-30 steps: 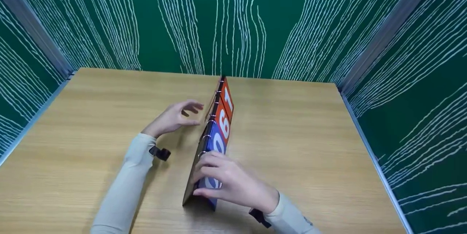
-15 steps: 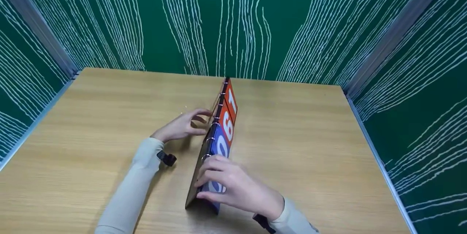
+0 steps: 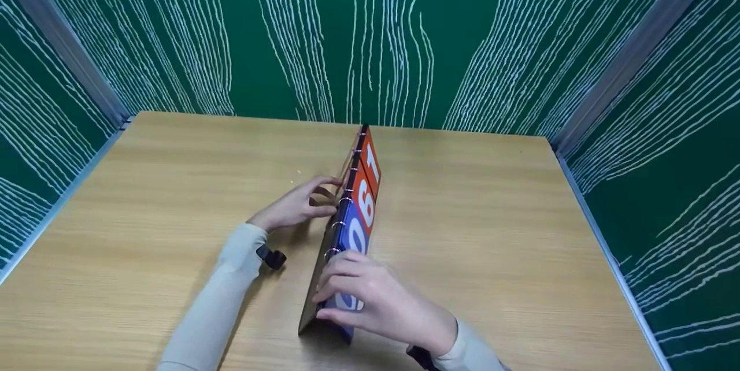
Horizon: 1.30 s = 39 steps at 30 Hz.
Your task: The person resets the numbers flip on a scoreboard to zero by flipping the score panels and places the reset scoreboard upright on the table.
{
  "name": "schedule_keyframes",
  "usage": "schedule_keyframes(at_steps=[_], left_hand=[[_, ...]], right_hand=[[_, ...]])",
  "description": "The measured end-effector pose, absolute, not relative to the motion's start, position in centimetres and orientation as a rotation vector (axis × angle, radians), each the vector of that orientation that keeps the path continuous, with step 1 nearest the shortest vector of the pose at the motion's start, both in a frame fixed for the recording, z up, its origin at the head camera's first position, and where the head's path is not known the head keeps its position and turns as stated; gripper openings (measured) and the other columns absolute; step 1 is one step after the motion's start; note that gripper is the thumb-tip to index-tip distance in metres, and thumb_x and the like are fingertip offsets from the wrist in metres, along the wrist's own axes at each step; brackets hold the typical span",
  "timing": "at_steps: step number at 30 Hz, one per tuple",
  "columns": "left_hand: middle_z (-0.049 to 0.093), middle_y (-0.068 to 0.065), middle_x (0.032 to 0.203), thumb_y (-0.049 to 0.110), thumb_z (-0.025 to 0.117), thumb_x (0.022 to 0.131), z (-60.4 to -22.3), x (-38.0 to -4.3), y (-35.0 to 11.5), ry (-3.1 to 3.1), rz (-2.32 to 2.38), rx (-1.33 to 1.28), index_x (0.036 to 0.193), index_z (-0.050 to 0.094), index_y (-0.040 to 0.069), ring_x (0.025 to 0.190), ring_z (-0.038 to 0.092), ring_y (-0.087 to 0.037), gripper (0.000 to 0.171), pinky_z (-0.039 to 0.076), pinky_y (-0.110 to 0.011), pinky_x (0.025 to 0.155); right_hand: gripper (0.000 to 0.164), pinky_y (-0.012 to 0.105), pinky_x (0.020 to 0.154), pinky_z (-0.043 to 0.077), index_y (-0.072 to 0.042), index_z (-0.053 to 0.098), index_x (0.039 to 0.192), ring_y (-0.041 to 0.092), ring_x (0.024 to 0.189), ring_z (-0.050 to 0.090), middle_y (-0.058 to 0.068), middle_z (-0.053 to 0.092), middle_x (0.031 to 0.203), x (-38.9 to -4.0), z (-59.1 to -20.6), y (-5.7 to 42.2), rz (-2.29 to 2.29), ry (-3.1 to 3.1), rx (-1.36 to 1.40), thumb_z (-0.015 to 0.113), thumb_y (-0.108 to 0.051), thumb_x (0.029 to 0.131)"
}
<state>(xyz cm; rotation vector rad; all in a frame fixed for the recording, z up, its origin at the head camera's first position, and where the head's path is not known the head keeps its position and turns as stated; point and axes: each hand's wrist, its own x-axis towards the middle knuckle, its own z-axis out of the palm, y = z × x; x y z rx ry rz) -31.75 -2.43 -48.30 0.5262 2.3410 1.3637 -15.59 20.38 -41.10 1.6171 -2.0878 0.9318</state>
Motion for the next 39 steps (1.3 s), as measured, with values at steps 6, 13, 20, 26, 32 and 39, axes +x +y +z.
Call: schedule_keyframes(at_steps=[6,13,20,26,32,39], left_hand=[[0.053,-0.006,0.147,0.063,0.073,0.084,-47.9,-32.0,-2.4,2.384,1.354,0.570,0.148,0.046,0.037,0.125,0.061,-0.026,0.074,0.048,-0.055,0.107],[0.056,-0.004,0.145,0.062,0.071,0.087,-48.0,-32.0,-2.7,2.402,1.327,0.572,0.147,0.050,0.036,0.119,0.062,-0.025,0.069,0.047,-0.055,0.106],[0.057,-0.005,0.145,0.066,0.068,0.086,-48.1,-31.9,-2.6,2.431,1.285,0.539,0.143,0.054,0.031,0.124,0.061,-0.028,0.069,0.047,-0.056,0.109],[0.054,-0.003,0.149,0.069,0.067,0.086,-47.8,-31.8,-3.0,2.458,1.251,0.472,0.143,0.053,0.031,0.131,0.057,-0.027,0.070,0.045,-0.057,0.113],[0.056,-0.002,0.148,0.074,0.065,0.083,-47.7,-32.0,-3.3,2.456,1.257,0.445,0.144,0.050,0.033,0.133,0.055,-0.024,0.075,0.042,-0.058,0.115],[0.050,-0.005,0.154,0.070,0.067,0.084,-47.7,-32.1,-3.8,2.403,1.324,0.469,0.154,0.036,0.027,0.136,0.055,-0.026,0.087,0.046,-0.052,0.114]], right_hand=[[0.025,0.019,0.107,0.045,-0.017,0.074,0.104,0.020,0.106,0.064,-0.004,0.072,0.105,-15.7,-40.9,20.5,0.933,-2.079,1.619,0.086,-0.015,0.082],[0.025,0.019,0.110,0.043,-0.016,0.074,0.104,0.020,0.108,0.064,-0.004,0.071,0.106,-15.6,-41.1,20.6,0.929,-2.077,1.619,0.085,-0.016,0.082],[0.025,0.018,0.110,0.042,-0.017,0.074,0.105,0.020,0.108,0.063,-0.004,0.071,0.106,-15.3,-41.2,20.6,0.937,-2.100,1.599,0.085,-0.015,0.082],[0.025,0.019,0.108,0.043,-0.016,0.073,0.105,0.020,0.109,0.062,-0.003,0.071,0.107,-15.2,-41.1,20.5,0.931,-2.097,1.604,0.084,-0.014,0.083],[0.027,0.018,0.108,0.043,-0.017,0.073,0.107,0.019,0.108,0.062,-0.004,0.070,0.109,-15.2,-40.9,20.4,0.907,-2.109,1.595,0.084,-0.014,0.083],[0.025,0.019,0.104,0.045,-0.019,0.073,0.105,0.017,0.108,0.062,-0.006,0.070,0.109,-15.0,-40.8,20.3,0.856,-2.129,1.577,0.085,-0.017,0.083]])
